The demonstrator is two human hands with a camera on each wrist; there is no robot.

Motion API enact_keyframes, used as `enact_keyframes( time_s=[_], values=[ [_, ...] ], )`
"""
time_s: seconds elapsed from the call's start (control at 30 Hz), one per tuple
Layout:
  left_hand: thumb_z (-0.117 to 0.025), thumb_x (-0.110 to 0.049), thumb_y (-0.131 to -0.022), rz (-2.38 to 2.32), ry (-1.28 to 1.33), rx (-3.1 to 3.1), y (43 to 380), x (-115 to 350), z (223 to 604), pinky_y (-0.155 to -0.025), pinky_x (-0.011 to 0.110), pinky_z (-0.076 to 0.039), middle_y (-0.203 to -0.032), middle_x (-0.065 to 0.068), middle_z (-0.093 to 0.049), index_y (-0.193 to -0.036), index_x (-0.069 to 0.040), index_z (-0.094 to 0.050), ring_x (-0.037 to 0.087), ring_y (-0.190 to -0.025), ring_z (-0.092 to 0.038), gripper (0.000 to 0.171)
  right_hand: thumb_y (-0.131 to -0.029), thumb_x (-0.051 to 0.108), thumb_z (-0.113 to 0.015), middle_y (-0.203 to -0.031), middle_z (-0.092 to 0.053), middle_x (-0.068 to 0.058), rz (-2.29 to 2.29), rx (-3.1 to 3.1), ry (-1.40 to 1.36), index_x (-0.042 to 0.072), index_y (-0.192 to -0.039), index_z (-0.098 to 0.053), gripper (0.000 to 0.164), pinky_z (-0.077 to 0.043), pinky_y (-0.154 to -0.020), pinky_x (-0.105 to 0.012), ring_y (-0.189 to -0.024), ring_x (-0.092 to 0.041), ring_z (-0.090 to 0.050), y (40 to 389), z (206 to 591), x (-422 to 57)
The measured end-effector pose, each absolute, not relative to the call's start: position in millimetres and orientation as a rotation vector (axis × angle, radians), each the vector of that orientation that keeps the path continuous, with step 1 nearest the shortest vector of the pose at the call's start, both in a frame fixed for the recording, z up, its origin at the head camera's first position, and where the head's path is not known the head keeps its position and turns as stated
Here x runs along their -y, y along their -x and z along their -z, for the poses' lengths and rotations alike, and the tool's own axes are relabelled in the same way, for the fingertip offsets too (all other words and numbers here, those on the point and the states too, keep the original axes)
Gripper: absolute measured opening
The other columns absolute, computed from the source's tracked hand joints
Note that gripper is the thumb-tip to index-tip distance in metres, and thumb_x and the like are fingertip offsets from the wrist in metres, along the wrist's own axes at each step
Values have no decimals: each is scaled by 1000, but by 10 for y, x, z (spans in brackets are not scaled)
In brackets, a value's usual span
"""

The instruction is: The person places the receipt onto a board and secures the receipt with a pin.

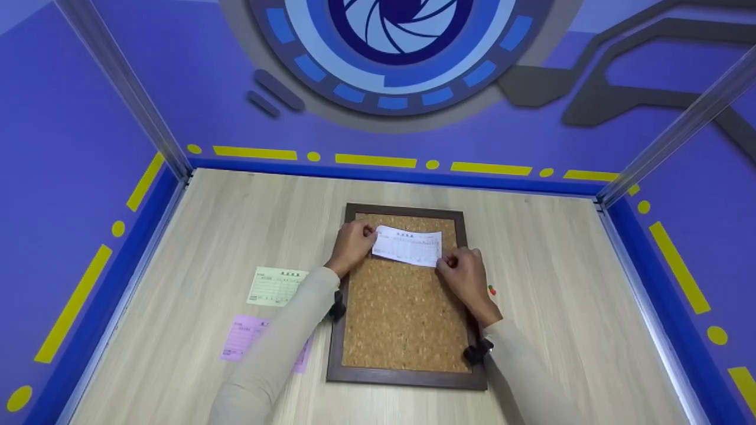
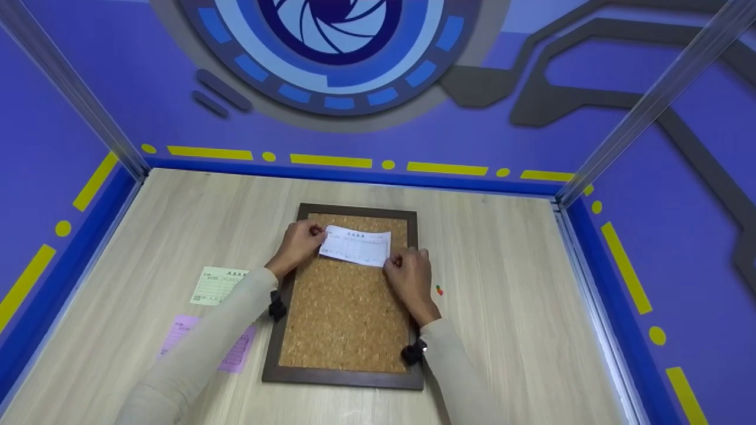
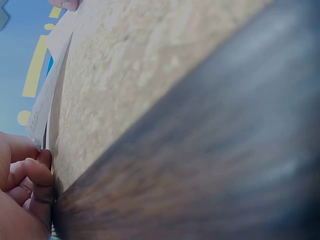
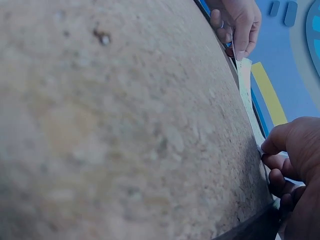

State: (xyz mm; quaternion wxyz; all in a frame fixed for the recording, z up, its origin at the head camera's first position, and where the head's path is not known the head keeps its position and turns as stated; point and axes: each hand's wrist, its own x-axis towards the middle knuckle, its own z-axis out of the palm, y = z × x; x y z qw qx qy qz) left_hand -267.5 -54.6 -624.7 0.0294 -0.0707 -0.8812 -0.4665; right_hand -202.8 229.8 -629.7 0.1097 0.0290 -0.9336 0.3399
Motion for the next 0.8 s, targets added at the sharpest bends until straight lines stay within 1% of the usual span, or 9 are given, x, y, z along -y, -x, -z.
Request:
enact_keyframes(
  time_s=[0.07,0.17,0.23,0.4,0.47,0.6,0.63,0.73,0.8],
  values=[
    [-71,-10,-103,1452,237,2691,2700,557,6304,-72,33,-55,-87,5,-74,-98,-3,-78,16,-79,-65,11,-91,11,-79,-77,-65,-8,-1000,2745,-87,7,-77,-73,16,-38,-78,-40,-82,-29,-54,2029,6297,-2297],
    [-71,-8,-101,1478,225,2695,2706,553,6305,-73,37,-56,-86,6,-74,-97,-1,-77,19,-79,-66,10,-91,11,-80,-78,-66,-8,-1013,2752,-82,7,-80,-75,13,-38,-79,-41,-83,-28,-54,2032,6293,-2297],
    [-71,-7,-99,1439,245,2683,2771,555,6419,-71,36,-55,-84,5,-73,-94,-3,-77,18,-77,-65,9,-90,11,-81,-79,-67,-8,-1032,2753,-81,6,-82,-76,11,-39,-80,-40,-84,-27,-55,2033,6284,-2300],
    [-71,-10,-99,1378,245,2694,2844,552,6531,-70,31,-52,-82,-1,-71,-92,-9,-76,12,-76,-63,9,-89,9,-80,-83,-72,-8,-1121,2726,-93,2,-91,-79,8,-45,-78,-38,-84,-26,-61,2025,6240,-2331],
    [-71,-10,-100,1408,236,2706,2783,551,6430,-71,32,-52,-84,0,-72,-94,-7,-76,14,-77,-63,9,-90,8,-79,-86,-73,-10,-1153,2707,-92,0,-96,-80,9,-46,-79,-39,-85,-27,-62,2008,6220,-2355],
    [-70,-8,-102,1424,223,2737,2682,541,6253,-72,36,-54,-87,5,-73,-100,-1,-76,18,-79,-64,9,-94,9,-82,-94,-73,-14,-1179,2685,-81,-1,-102,-79,13,-42,-87,-42,-93,-31,-60,1947,6190,-2424],
    [-70,-7,-101,1419,233,2724,2688,545,6276,-71,34,-53,-86,4,-72,-100,-1,-76,17,-78,-63,8,-94,10,-83,-95,-73,-14,-1181,2681,-80,-1,-103,-79,14,-42,-88,-43,-95,-31,-60,1929,6186,-2445],
    [-68,-6,-100,1402,244,2700,2695,547,6296,-72,34,-53,-84,1,-68,-103,-1,-74,15,-77,-61,8,-95,11,-85,-98,-72,-15,-1180,2671,-90,-1,-106,-78,18,-40,-88,-43,-97,-31,-57,1869,6175,-2511],
    [-68,-4,-99,1399,257,2689,2692,547,6297,-77,36,-56,-84,0,-67,-110,0,-74,14,-79,-60,14,-94,11,-86,-99,-72,-14,-1170,2665,-99,-1,-106,-78,18,-41,-87,-42,-98,-31,-56,1822,6168,-2560]
  ],
)
